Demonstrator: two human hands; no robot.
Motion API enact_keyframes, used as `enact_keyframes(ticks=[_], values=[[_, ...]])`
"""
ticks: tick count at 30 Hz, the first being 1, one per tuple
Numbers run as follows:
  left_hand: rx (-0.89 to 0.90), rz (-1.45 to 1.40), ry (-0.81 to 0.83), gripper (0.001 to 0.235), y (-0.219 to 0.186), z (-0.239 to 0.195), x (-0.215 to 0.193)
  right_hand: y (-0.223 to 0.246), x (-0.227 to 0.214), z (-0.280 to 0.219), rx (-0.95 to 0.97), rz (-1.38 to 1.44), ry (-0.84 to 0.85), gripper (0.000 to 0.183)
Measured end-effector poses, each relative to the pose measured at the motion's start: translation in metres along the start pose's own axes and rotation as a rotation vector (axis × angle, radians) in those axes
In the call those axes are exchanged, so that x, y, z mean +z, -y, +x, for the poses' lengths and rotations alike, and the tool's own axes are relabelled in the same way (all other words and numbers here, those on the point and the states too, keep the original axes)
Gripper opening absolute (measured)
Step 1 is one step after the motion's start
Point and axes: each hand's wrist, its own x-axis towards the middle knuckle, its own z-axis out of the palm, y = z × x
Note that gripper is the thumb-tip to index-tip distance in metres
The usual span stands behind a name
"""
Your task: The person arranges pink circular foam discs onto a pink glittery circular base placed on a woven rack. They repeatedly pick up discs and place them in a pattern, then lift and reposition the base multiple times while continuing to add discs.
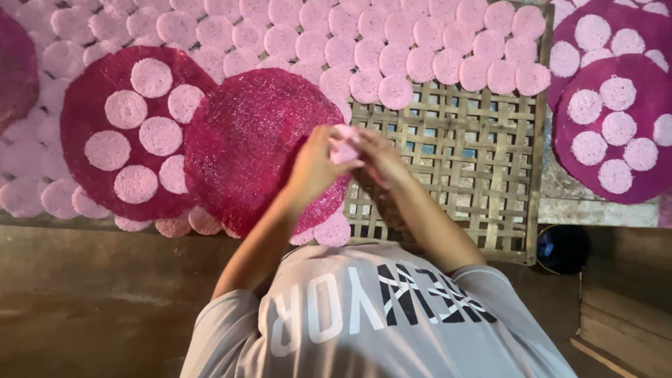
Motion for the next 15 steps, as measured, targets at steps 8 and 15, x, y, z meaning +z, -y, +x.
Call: enact_keyframes(ticks=[8, 15], values=[[0.193, 0.433, -0.516, 0.060, 0.066, 0.013, -0.033, 0.092, -0.158, 0.065, -0.449, -0.384, -0.426, 0.036], [-0.510, 0.695, -0.454, 0.086, 0.195, 0.015, -0.142, 0.093, -0.159, 0.089, -0.868, -1.355, -0.591, 0.043]])
